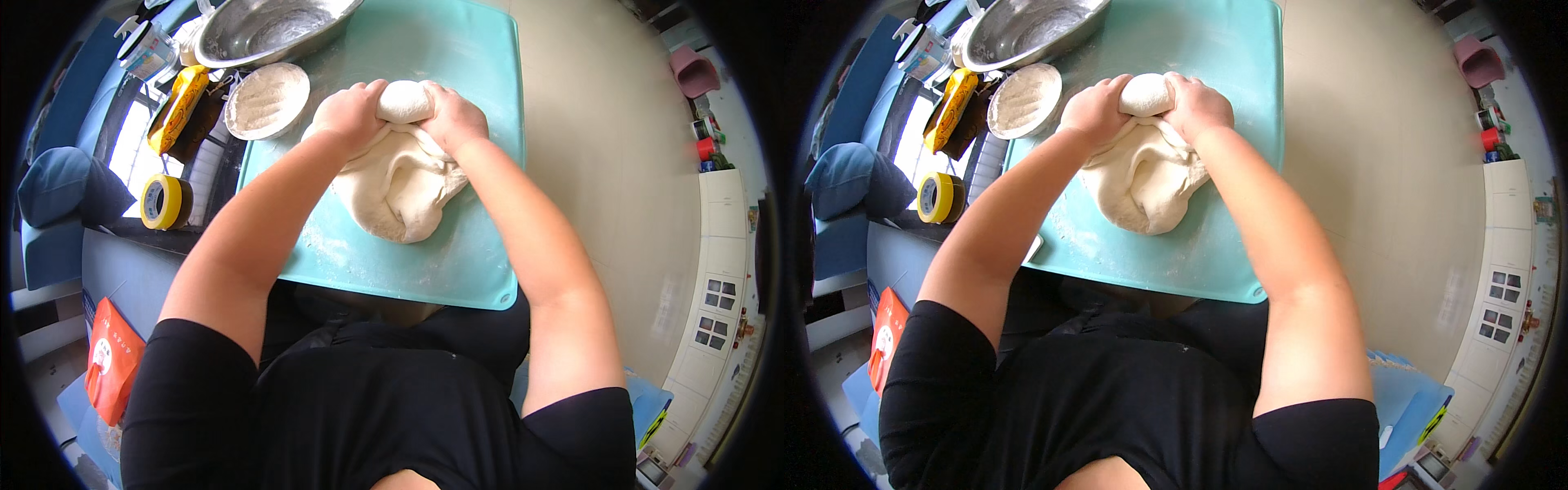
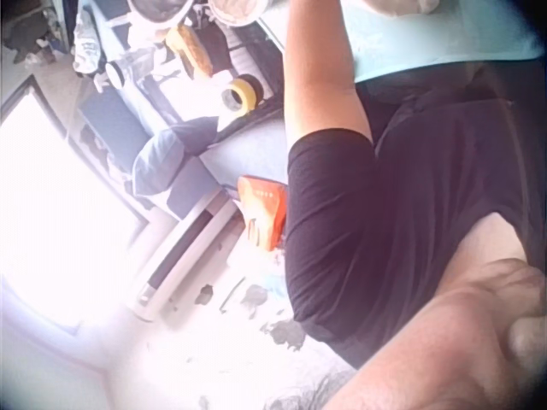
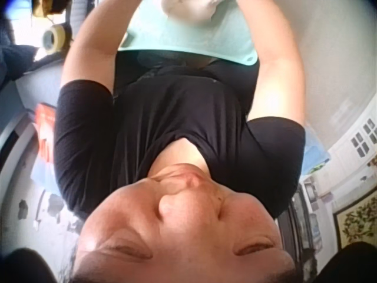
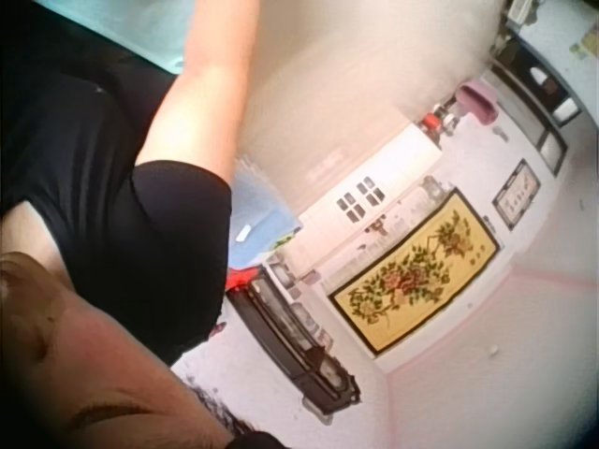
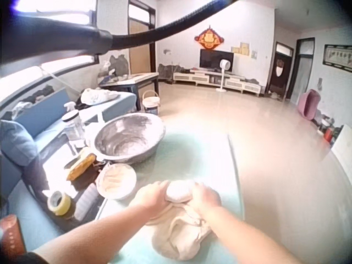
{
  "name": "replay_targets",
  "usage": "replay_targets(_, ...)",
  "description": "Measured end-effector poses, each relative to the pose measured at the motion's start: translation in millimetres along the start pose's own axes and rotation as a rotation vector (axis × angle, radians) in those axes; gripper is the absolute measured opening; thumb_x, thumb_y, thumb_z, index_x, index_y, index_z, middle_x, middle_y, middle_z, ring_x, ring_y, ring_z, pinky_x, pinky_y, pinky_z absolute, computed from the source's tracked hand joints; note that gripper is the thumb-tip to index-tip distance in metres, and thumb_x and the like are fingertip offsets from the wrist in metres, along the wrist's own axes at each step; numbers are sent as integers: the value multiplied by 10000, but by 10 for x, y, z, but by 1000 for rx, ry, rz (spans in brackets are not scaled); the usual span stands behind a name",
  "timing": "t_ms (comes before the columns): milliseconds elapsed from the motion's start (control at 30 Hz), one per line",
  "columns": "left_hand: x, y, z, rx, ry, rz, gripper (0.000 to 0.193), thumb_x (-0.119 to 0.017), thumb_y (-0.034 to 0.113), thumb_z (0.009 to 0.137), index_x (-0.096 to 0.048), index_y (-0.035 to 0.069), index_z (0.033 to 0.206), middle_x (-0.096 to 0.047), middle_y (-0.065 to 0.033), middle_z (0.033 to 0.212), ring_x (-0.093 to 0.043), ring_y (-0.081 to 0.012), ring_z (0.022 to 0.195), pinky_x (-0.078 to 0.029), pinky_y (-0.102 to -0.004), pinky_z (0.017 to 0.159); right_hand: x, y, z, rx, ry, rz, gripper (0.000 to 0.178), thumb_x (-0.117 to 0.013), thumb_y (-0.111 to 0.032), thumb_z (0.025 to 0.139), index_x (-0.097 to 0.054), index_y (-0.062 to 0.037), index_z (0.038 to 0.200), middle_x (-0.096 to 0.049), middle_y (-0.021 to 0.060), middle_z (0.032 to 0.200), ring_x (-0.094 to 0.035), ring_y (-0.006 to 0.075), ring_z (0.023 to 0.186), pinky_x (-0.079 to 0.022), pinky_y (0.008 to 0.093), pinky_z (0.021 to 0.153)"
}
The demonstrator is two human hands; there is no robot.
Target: The person kneads a large mass of dough on a light green cutting board. They repeatedly fold, press, and turn the dough by hand, occasionally adding flour from a nearby bowl to prevent sticking. The dough is worked into a cohesive, smooth ball throughout the clip.
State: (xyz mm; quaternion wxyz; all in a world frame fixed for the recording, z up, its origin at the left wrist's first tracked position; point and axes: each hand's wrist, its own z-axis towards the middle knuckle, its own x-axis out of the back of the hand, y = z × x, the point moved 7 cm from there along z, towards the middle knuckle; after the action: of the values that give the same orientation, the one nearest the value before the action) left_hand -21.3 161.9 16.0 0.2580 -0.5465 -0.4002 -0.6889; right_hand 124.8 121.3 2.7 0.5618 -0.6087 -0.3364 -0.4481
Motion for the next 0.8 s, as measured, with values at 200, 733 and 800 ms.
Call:
replay_targets(200,-38,24,-320,-84,49,-9,615,-695,287,723,-461,145,1274,-546,-141,1176,-544,-353,1067,-459,-437,901,-44,-34,-313,-20,-5,-17,755,-707,-397,673,-414,-225,1348,-507,116,1264,-500,329,1157,-412,435,972)
replay_targets(733,133,493,-1763,-260,222,-24,897,-832,451,489,-491,226,1287,-443,-109,1325,-374,-340,1251,-286,-568,1011,46,-393,-1836,484,208,-10,1025,-828,-464,527,-332,-184,1380,-282,184,1368,-256,421,1289,-171,629,1031)
replay_targets(800,73,456,-1722,-298,272,3,842,-816,455,504,-517,235,1260,-456,-113,1306,-391,-336,1228,-302,-550,994,-24,-335,-1808,552,264,-70,971,-811,-427,553,-344,-211,1377,-301,191,1339,-275,421,1274,-189,630,1021)
